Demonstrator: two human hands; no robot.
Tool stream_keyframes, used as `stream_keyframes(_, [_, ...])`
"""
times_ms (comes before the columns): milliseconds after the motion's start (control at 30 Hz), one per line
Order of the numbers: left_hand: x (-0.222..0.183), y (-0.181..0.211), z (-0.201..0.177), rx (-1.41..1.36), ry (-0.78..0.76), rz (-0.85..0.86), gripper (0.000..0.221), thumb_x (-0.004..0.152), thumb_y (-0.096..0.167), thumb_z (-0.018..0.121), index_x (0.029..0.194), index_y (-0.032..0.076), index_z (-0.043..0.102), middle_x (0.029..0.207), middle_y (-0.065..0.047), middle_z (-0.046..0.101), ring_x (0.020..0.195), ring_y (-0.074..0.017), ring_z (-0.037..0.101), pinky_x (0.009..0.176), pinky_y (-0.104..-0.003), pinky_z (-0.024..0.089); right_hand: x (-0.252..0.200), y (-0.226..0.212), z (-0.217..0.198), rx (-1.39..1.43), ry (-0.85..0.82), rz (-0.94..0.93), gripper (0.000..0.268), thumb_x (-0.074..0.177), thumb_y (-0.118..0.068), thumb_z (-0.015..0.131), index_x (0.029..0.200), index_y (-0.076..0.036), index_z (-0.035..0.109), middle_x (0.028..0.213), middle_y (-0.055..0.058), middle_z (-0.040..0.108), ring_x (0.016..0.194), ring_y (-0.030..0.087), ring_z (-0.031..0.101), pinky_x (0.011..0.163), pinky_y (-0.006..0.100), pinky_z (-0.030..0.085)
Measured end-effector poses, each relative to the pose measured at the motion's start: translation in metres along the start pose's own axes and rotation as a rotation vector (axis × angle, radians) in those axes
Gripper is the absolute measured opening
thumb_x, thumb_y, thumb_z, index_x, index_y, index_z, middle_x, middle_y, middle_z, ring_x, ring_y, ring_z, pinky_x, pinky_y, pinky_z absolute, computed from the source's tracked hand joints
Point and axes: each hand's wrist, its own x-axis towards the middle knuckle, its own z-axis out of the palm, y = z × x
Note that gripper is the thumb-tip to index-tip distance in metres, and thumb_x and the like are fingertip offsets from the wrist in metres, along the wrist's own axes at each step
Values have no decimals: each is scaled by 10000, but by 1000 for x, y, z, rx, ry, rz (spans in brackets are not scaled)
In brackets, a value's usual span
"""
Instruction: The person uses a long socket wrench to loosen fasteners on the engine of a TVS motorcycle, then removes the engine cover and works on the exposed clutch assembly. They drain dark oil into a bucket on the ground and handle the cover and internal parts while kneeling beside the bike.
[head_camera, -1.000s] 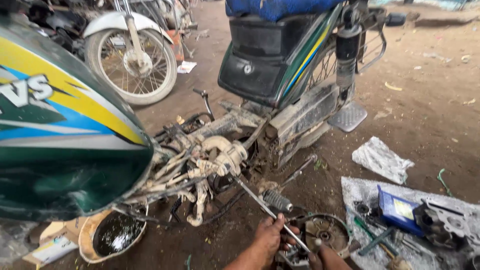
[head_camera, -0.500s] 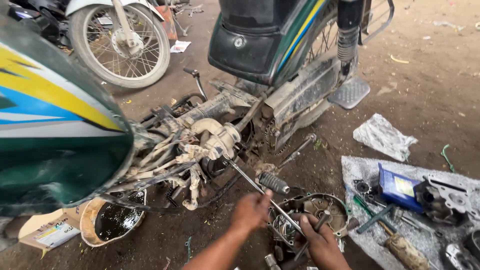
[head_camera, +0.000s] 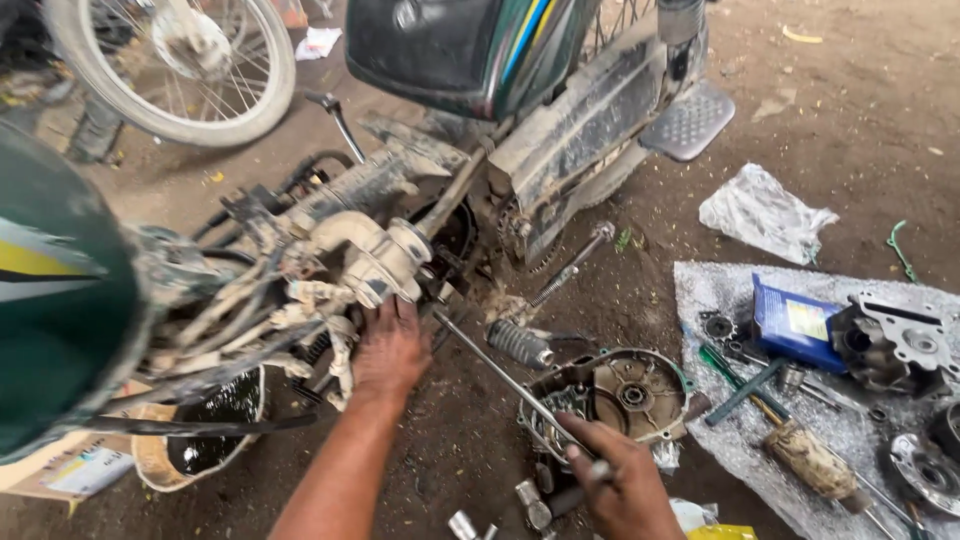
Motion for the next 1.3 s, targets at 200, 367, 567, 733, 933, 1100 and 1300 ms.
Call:
stream_keyframes(200, [16,-3,3,-2,-138,24,606,1031,390,544,1478,20,373,1238,-233,521,1132,-328,626,1013,-433,561,12,-13,-4,-367,33,-292,423,899,-139,677,1317,-204,684,743,14,651,628,115,651,526,325,526])
stream_keyframes(367, [21,-1,-12,67,-261,-17,737,1073,407,481,1683,106,197,1085,-197,615,982,-276,715,849,-421,642,24,13,1,-688,80,-481,396,881,-207,723,1277,-187,707,707,26,602,591,150,595,507,340,480])
stream_keyframes(567, [33,-10,11,370,415,233,820,819,501,700,1456,36,475,1213,-230,685,1078,-360,684,809,-502,607,23,65,19,-569,147,-550,447,846,-144,704,1289,-93,687,856,23,687,631,137,620,537,303,509])
stream_keyframes(733, [36,-6,9,198,477,229,797,690,399,785,1378,73,550,1317,-216,634,1190,-430,633,946,-590,530,22,42,19,-662,83,-473,492,777,-138,707,1268,-116,717,739,49,674,602,180,629,579,362,508])
stream_keyframes(933, [40,-9,12,236,552,308,757,893,273,716,1565,62,437,1419,-213,594,1265,-434,606,1041,-565,516,13,15,16,-938,238,-603,420,934,-115,632,1337,-219,689,999,61,711,862,190,676,863,499,506])
stream_keyframes(1100, [56,-18,16,1023,328,341,688,949,462,532,1479,28,464,1251,-222,651,1130,-337,657,991,-537,525,32,-13,-3,-592,197,-442,453,772,-81,651,1219,-121,712,959,89,723,836,240,691,812,424,506])
stream_keyframes(1300, [71,-19,36,689,-35,290,657,1038,502,446,1473,15,374,1012,-206,688,1021,-248,685,1153,-457,472,41,-25,-11,-451,204,-439,424,766,-58,731,1189,-70,702,805,108,682,725,279,696,649,413,520])
